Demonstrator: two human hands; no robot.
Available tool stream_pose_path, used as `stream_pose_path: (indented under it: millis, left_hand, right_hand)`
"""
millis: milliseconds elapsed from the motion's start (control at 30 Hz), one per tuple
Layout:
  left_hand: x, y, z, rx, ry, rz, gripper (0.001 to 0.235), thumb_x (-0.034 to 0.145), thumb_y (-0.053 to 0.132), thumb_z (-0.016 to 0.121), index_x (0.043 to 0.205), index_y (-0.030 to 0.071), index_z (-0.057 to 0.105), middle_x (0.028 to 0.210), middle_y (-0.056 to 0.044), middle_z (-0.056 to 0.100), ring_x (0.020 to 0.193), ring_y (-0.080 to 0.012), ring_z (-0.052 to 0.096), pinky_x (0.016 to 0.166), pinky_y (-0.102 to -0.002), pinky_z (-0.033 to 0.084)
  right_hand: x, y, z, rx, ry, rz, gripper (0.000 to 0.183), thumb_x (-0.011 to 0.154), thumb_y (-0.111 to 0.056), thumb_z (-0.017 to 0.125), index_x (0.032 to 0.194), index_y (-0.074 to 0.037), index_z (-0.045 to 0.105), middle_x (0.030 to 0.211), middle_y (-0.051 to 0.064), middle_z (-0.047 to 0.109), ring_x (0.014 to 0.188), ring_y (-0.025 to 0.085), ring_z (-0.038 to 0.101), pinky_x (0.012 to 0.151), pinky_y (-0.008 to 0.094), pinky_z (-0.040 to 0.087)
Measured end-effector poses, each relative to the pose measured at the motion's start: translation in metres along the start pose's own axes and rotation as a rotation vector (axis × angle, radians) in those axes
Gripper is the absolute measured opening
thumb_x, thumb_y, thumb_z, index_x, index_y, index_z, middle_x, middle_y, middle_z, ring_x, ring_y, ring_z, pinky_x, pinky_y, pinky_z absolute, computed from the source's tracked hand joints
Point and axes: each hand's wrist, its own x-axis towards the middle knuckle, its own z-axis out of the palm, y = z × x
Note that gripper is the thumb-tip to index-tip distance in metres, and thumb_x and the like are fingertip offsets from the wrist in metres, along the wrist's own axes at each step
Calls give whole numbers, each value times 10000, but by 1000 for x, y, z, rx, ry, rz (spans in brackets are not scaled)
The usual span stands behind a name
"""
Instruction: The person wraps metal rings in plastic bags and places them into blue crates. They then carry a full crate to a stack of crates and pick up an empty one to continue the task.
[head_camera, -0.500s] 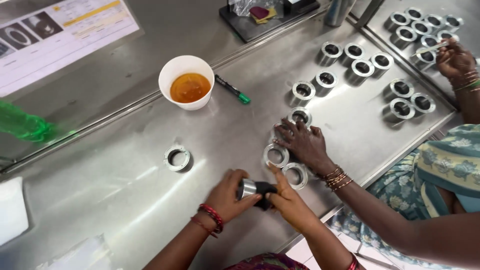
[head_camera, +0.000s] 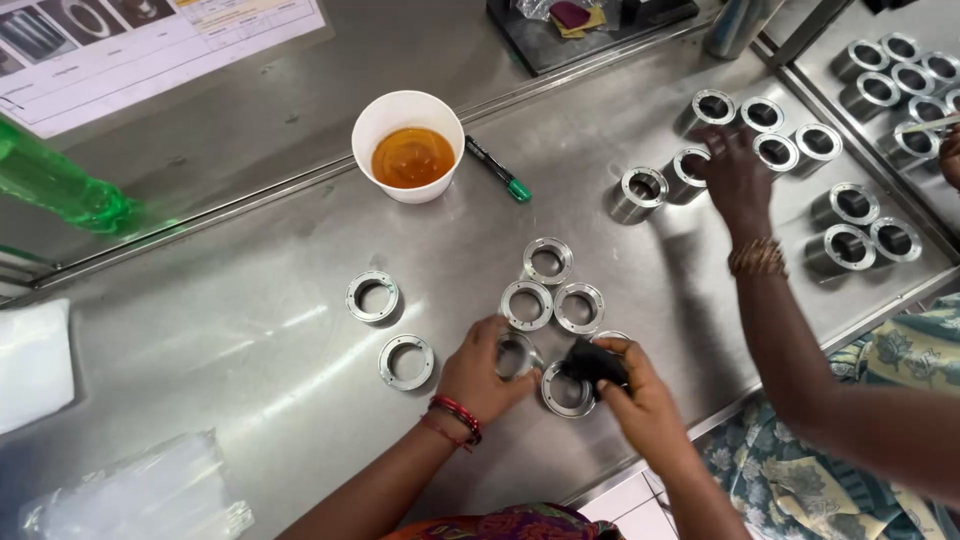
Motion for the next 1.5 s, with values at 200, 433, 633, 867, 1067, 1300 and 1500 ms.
stream_pose_path:
  millis: [200,433,633,867,1067,1300,1500]
  left_hand:
    - [-26,11,-29,-879,-264,-319,681,930,462,711,1412,30,498,1115,-193,657,982,-328,653,867,-469,565]
    - [-40,29,-63,-317,-188,285,837,833,453,804,1446,48,404,1366,-203,503,1280,-330,560,1071,-462,495]
    - [-23,38,-85,499,-318,20,690,745,487,817,1286,127,582,1281,-152,517,1287,-370,459,1154,-604,241]
    - [-10,29,-19,622,-140,203,666,613,298,814,1231,137,629,1285,-122,524,1201,-368,521,1042,-591,351]
    - [-6,68,26,343,-179,166,851,681,500,854,1338,73,522,1245,-177,536,949,-362,664,764,-490,572]
    - [-9,-40,67,-1081,-589,-295,740,1038,611,594,1191,-113,570,1042,-332,579,762,-329,649,604,-439,523]
    - [-64,47,-21,-613,-265,201,972,822,545,805,1485,49,294,1309,-157,526,1187,-265,612,959,-379,542]
  right_hand:
    - [-1,-39,48,97,-302,-158,938,920,16,565,1685,-208,74,1287,110,417,1002,173,540,856,319,440]
    - [-12,-53,55,502,-382,277,900,877,-25,556,1662,-259,183,1002,64,607,807,133,555,708,286,490]
    - [-17,-10,-6,-54,-53,199,708,904,-44,516,1555,-223,303,864,69,651,719,152,522,657,273,456]
    - [-42,29,-55,119,53,193,427,911,-41,564,1325,-105,482,887,56,630,742,114,506,625,279,417]
    - [-44,42,-44,110,167,75,390,937,-12,600,1316,-62,525,963,71,662,804,122,561,697,284,440]
    - [-49,-41,23,-34,-113,89,870,930,-63,574,1650,-273,134,1202,119,617,888,153,610,789,307,497]
    - [-43,-25,29,509,-310,313,841,916,-26,537,1649,-273,208,1025,82,626,827,161,565,715,324,480]
